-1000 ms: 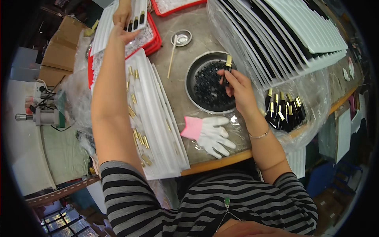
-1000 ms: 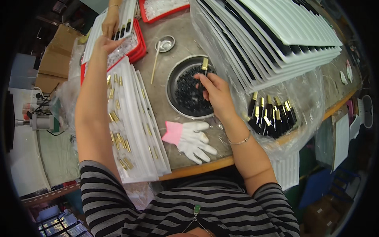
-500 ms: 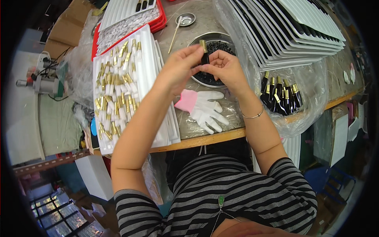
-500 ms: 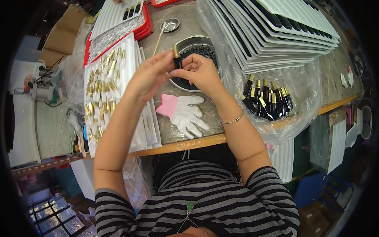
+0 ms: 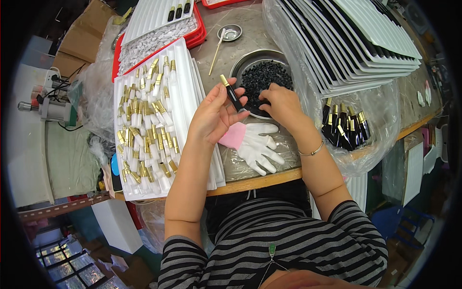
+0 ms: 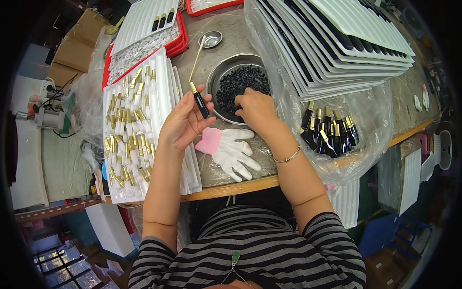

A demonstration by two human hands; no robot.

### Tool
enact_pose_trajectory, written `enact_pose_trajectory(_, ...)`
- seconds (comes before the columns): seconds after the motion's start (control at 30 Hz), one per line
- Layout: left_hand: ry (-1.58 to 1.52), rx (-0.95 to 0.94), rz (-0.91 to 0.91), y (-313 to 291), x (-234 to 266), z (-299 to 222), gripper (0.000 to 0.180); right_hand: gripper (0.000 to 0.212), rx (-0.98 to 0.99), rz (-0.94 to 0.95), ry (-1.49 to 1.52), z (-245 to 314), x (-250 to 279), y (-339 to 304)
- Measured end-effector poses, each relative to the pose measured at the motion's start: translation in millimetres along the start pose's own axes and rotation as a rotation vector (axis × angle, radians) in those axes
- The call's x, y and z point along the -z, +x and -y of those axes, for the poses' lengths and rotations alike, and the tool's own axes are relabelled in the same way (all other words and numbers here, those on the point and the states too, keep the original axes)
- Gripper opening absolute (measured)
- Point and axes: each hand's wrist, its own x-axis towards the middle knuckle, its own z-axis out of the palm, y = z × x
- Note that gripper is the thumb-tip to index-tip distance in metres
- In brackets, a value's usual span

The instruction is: Assembling small electronic or mechanical components for manufacturing.

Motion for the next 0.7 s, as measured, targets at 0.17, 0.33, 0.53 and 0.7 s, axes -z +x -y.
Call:
enact_pose_trajectory(0.17, 0.023, 0.001, 0.043, 1, -5, 2, 0.032, 0.01, -0.06, 0.106, -0.018, 1, -4, 5)
enact_pose_trajectory(0.33, 0.129, -0.091, -0.059, 4, -6, 7, 0.032, 0.01, -0.183, -0.011, 0.116, 1, -1, 12)
enact_pose_trajectory(0.53, 0.176, -0.068, -0.111, 10, 3, 15, 0.031, 0.01, -0.238, -0.107, 0.331, -7, -3, 12)
enact_pose_trajectory(0.7, 0.197, -0.052, -0.088, 14, 5, 25, 0.032, 0.012, -0.282, -0.094, 0.616, -20, -7, 16)
